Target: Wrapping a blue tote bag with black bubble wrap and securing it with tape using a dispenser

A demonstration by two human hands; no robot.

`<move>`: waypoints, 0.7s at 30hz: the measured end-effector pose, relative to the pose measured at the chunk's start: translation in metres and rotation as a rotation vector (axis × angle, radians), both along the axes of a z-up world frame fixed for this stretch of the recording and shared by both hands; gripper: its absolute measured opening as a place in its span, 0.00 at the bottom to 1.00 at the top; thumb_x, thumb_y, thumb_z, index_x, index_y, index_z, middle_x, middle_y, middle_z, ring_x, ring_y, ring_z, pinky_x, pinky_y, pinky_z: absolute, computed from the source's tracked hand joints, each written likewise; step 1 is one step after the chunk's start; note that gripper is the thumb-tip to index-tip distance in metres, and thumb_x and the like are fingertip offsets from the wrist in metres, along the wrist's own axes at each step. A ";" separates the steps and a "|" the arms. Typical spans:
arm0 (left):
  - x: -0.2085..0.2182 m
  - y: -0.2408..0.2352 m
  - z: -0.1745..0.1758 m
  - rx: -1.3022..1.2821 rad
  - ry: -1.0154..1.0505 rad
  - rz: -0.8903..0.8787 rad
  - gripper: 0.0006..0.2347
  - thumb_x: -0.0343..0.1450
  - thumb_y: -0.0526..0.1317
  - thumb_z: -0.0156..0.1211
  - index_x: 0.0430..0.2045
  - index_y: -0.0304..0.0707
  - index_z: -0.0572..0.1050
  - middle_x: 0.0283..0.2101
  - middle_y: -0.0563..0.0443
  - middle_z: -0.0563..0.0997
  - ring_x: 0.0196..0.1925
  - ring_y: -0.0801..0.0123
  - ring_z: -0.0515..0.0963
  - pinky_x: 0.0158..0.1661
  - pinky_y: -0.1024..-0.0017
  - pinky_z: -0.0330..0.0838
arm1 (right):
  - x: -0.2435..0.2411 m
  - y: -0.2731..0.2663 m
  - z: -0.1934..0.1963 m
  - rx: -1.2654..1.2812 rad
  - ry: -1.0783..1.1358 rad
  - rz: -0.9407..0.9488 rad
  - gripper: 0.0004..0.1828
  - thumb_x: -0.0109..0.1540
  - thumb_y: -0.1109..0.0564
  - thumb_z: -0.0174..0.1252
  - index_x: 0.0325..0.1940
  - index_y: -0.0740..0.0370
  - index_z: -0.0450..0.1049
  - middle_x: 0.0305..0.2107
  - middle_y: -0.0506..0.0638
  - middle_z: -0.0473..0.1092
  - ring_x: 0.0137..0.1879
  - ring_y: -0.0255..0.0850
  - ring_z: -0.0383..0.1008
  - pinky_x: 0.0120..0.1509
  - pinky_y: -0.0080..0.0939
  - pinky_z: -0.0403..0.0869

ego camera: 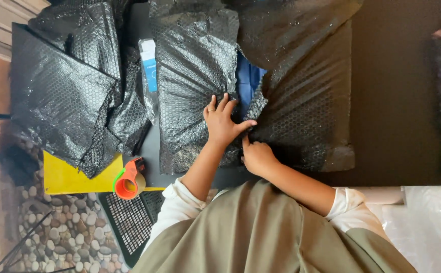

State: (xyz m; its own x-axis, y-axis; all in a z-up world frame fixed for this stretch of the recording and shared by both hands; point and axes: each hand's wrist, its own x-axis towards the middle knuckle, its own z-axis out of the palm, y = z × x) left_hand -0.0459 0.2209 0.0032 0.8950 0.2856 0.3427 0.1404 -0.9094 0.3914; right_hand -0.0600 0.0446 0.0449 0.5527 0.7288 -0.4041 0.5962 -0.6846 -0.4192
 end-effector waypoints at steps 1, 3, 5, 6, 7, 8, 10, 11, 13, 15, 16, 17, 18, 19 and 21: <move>-0.001 -0.003 0.003 -0.029 -0.017 0.015 0.33 0.54 0.75 0.64 0.46 0.61 0.79 0.58 0.53 0.81 0.66 0.40 0.71 0.58 0.47 0.62 | 0.002 0.000 0.005 -0.062 0.053 0.040 0.45 0.64 0.42 0.54 0.74 0.78 0.51 0.40 0.67 0.77 0.49 0.58 0.79 0.52 0.58 0.79; -0.003 -0.006 -0.002 -0.061 -0.032 0.030 0.32 0.52 0.73 0.68 0.43 0.60 0.79 0.58 0.52 0.81 0.67 0.38 0.70 0.59 0.46 0.62 | 0.017 0.003 0.016 -0.127 0.108 0.080 0.56 0.60 0.34 0.59 0.76 0.77 0.46 0.41 0.66 0.77 0.50 0.57 0.79 0.53 0.60 0.79; -0.002 -0.004 -0.015 -0.019 -0.015 0.056 0.10 0.65 0.52 0.70 0.35 0.60 0.80 0.59 0.57 0.80 0.68 0.41 0.69 0.60 0.47 0.61 | 0.045 0.008 0.028 -0.270 0.192 0.179 0.67 0.56 0.22 0.58 0.80 0.70 0.38 0.46 0.69 0.77 0.56 0.60 0.78 0.59 0.65 0.75; -0.002 -0.003 -0.023 -0.018 -0.017 0.056 0.10 0.65 0.52 0.70 0.35 0.60 0.80 0.59 0.57 0.80 0.68 0.41 0.69 0.60 0.47 0.61 | 0.065 0.009 0.052 -0.270 0.190 0.180 0.67 0.56 0.22 0.58 0.80 0.70 0.38 0.46 0.69 0.77 0.56 0.60 0.78 0.59 0.65 0.75; -0.002 -0.001 -0.029 -0.001 -0.028 0.051 0.08 0.65 0.49 0.69 0.34 0.59 0.79 0.59 0.59 0.80 0.67 0.43 0.70 0.60 0.48 0.62 | 0.085 0.011 0.077 -0.110 0.185 0.040 0.40 0.57 0.30 0.60 0.61 0.57 0.60 0.35 0.56 0.79 0.49 0.54 0.80 0.55 0.59 0.76; -0.001 0.001 -0.035 0.016 -0.039 0.047 0.07 0.65 0.46 0.69 0.32 0.58 0.78 0.59 0.60 0.80 0.67 0.45 0.71 0.60 0.49 0.62 | 0.104 0.013 0.102 0.050 0.180 -0.098 0.17 0.57 0.37 0.62 0.43 0.45 0.83 0.24 0.44 0.80 0.42 0.48 0.82 0.50 0.53 0.77; -0.003 0.002 -0.022 -0.005 -0.037 0.005 0.04 0.69 0.43 0.64 0.32 0.53 0.76 0.61 0.56 0.79 0.68 0.40 0.69 0.57 0.48 0.62 | 0.140 0.032 0.089 0.276 -0.046 -0.259 0.25 0.59 0.42 0.67 0.57 0.50 0.74 0.32 0.45 0.78 0.46 0.48 0.77 0.49 0.54 0.75; -0.005 0.002 -0.016 -0.025 -0.030 -0.039 0.02 0.73 0.40 0.60 0.31 0.48 0.74 0.62 0.52 0.77 0.69 0.34 0.68 0.54 0.47 0.62 | 0.156 0.040 0.082 0.499 -0.270 -0.423 0.38 0.61 0.46 0.72 0.71 0.56 0.66 0.39 0.47 0.75 0.51 0.49 0.71 0.48 0.54 0.72; -0.007 0.002 -0.011 -0.034 0.008 -0.049 0.02 0.73 0.40 0.59 0.31 0.47 0.74 0.63 0.50 0.77 0.70 0.33 0.66 0.55 0.47 0.61 | 0.183 0.054 0.039 0.380 -0.360 -0.345 0.39 0.60 0.45 0.72 0.72 0.55 0.66 0.47 0.52 0.71 0.56 0.53 0.68 0.51 0.57 0.72; -0.004 0.003 -0.013 -0.035 0.039 -0.058 0.02 0.73 0.40 0.59 0.31 0.47 0.74 0.63 0.49 0.76 0.70 0.32 0.65 0.56 0.46 0.61 | 0.202 0.059 -0.003 0.269 -0.452 -0.266 0.40 0.59 0.44 0.73 0.72 0.54 0.67 0.56 0.56 0.67 0.61 0.57 0.65 0.55 0.59 0.72; -0.002 0.004 -0.018 0.016 0.003 -0.009 0.03 0.69 0.43 0.63 0.30 0.52 0.75 0.61 0.56 0.78 0.68 0.41 0.69 0.57 0.48 0.63 | 0.207 0.057 -0.025 0.391 -0.479 -0.336 0.23 0.64 0.48 0.67 0.62 0.51 0.74 0.47 0.49 0.71 0.55 0.50 0.71 0.53 0.51 0.74; -0.001 0.003 -0.025 0.064 -0.030 0.040 0.06 0.65 0.46 0.67 0.30 0.56 0.76 0.58 0.63 0.81 0.65 0.49 0.74 0.59 0.51 0.65 | 0.211 0.054 -0.048 0.512 -0.502 -0.404 0.10 0.69 0.52 0.60 0.53 0.48 0.81 0.39 0.42 0.75 0.50 0.43 0.77 0.52 0.43 0.77; 0.000 0.006 -0.025 0.066 -0.032 0.042 0.06 0.65 0.46 0.67 0.30 0.56 0.76 0.58 0.63 0.81 0.65 0.49 0.74 0.59 0.51 0.65 | 0.214 0.049 -0.053 0.515 -0.504 -0.402 0.10 0.69 0.52 0.60 0.53 0.48 0.81 0.39 0.42 0.75 0.50 0.43 0.77 0.52 0.43 0.77; 0.000 0.005 -0.026 0.065 -0.038 0.036 0.05 0.66 0.46 0.66 0.30 0.57 0.76 0.57 0.63 0.81 0.65 0.50 0.74 0.58 0.52 0.65 | 0.214 0.042 -0.059 0.783 -0.474 -0.649 0.07 0.67 0.54 0.62 0.48 0.55 0.80 0.35 0.50 0.77 0.45 0.47 0.80 0.46 0.44 0.78; -0.001 0.005 -0.026 0.060 -0.041 0.029 0.05 0.67 0.47 0.65 0.31 0.57 0.76 0.57 0.62 0.81 0.65 0.50 0.74 0.58 0.53 0.65 | 0.201 0.037 -0.053 1.044 -0.432 -0.898 0.07 0.66 0.56 0.65 0.43 0.63 0.79 0.31 0.58 0.78 0.40 0.51 0.83 0.41 0.45 0.80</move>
